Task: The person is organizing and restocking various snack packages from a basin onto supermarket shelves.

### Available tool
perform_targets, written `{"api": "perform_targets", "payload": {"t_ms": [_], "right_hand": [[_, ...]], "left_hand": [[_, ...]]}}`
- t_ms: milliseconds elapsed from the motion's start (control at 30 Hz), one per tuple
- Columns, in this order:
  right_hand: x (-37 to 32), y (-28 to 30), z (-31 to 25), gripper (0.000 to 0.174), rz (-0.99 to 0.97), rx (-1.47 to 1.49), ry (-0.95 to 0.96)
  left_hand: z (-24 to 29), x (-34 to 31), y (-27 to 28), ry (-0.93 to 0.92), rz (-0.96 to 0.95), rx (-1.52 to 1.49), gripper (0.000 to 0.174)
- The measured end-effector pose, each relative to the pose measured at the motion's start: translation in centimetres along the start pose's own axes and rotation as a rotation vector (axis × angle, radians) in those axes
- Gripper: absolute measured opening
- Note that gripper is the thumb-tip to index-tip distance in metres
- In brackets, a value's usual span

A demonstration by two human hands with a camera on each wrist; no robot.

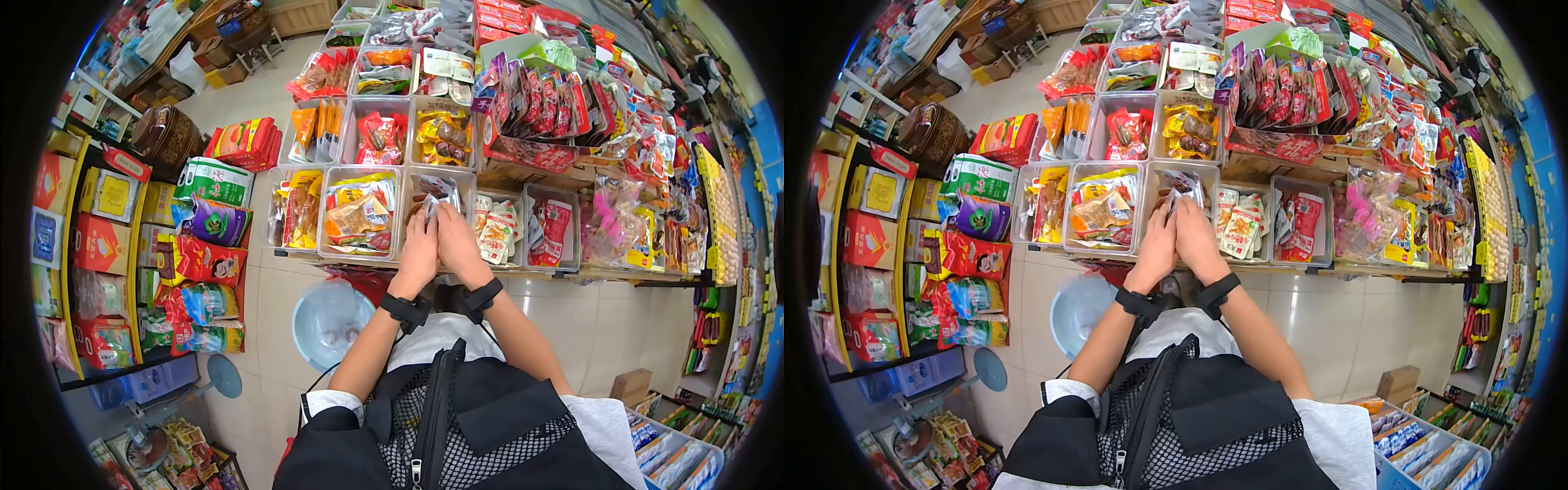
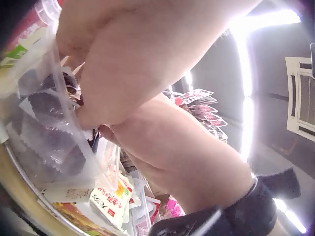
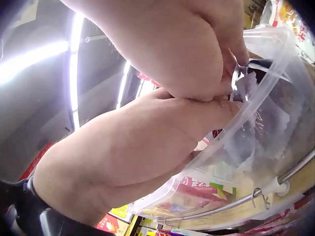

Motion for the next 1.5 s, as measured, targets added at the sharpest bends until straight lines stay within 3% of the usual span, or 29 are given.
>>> {"api": "perform_targets", "payload": {"t_ms": [167,300,367,400,467,500,533,633,767,867,900,1000,1067,1100,1133,1167,1200,1267,1300,1367,1433,1500], "right_hand": [[-0.2,2.4,-0.6,0.042,0.099,0.182,0.061],[-1.6,6.4,-1.5,0.040,0.175,0.287,0.070],[-3.4,7.1,-0.9,0.022,0.223,0.380,0.008],[-4.6,7.5,-0.6,0.015,0.201,0.426,-0.039],[-7.4,7.9,0.5,0.016,0.137,0.458,-0.137],[-9.0,8.0,1.2,0.024,0.093,0.448,-0.185],[-10.7,8.1,2.0,0.032,0.042,0.436,-0.231],[-15.5,6.5,5.4,0.044,-0.030,0.501,-0.271],[-22.1,1.6,11.4,0.051,-0.312,0.501,-0.411],[-27.5,-4.0,17.3,0.046,-0.395,0.577,-0.553],[-29.4,-5.5,18.8,0.046,-0.415,0.615,-0.595],[-35.8,-8.1,22.2,0.036,-0.384,0.723,-0.968],[-39.4,-6.6,22.2,0.033,-0.444,0.729,-1.015],[-42.3,-8.6,26.7,0.029,-0.508,0.781,-0.857],[-44.9,-10.2,30.3,0.029,-0.497,0.823,-0.871],[-47.2,-11.3,33.4,0.031,-0.393,0.846,-0.671],[-47.8,-11.1,33.4,0.031,-0.358,0.836,-0.815],[-48.6,-10.3,32.8,0.031,-0.306,0.882,-1.031],[-49.0,-11.3,33.4,0.031,-0.299,0.729,-0.894],[-47.2,-10.9,30.5,0.035,-0.416,0.644,-0.882],[-44.7,-11.6,26.9,0.039,-0.487,0.850,-0.872],[-42.2,-11.5,22.6,0.041,-0.548,0.934,-0.838]], "left_hand": [[-0.6,0.2,0.4,-0.001,-0.004,-0.123,0.056],[1.3,-1.4,3.2,-0.032,0.105,-0.177,0.056],[2.5,-2.4,5.8,-0.071,0.125,-0.344,0.052],[2.9,-2.9,7.4,-0.129,0.219,-0.411,0.027],[1.1,-4.7,8.4,0.005,0.102,-0.606,0.015],[-0.1,-6.0,8.5,0.077,0.048,-0.709,0.018],[-1.2,-7.4,9.0,0.095,0.122,-0.723,0.038],[-5.8,-12.5,8.4,0.167,0.313,-0.662,0.047],[-11.6,-21.8,2.7,0.427,0.312,-0.706,0.052],[-16.7,-30.2,-7.2,0.609,0.340,-0.819,0.051],[-17.5,-33.4,-10.6,0.722,0.365,-0.860,0.046],[-16.1,-44.2,-20.6,1.144,0.344,-1.132,0.031],[-14.2,-51.8,-26.5,1.328,0.216,-1.111,0.035],[-11.7,-54.4,-27.1,1.343,0.243,-1.085,0.040],[-10.5,-57.4,-28.8,1.249,0.219,-1.113,0.042],[-9.5,-60.7,-30.5,1.193,0.170,-0.989,0.042],[-5.3,-60.2,-27.0,1.346,0.224,-1.049,0.041],[-2.8,-64.2,-27.6,1.361,0.386,-1.117,0.039],[-1.8,-64.9,-27.2,1.365,0.440,-1.148,0.040],[-0.1,-66.6,-26.9,1.410,0.534,-1.147,0.042],[0.3,-68.4,-27.0,1.478,0.624,-1.087,0.042],[-1.0,-69.7,-27.5,1.468,0.542,-1.078,0.039]]}}
Point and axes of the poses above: each hand's wrist, its own x-axis towards the middle knuckle, its own y-axis out of the back of the hand, z = x × y, the point moved 5 cm from there along x, towards the middle knuckle, and after that the axes turned 10 degrees about -z, right-handed, at the moved point
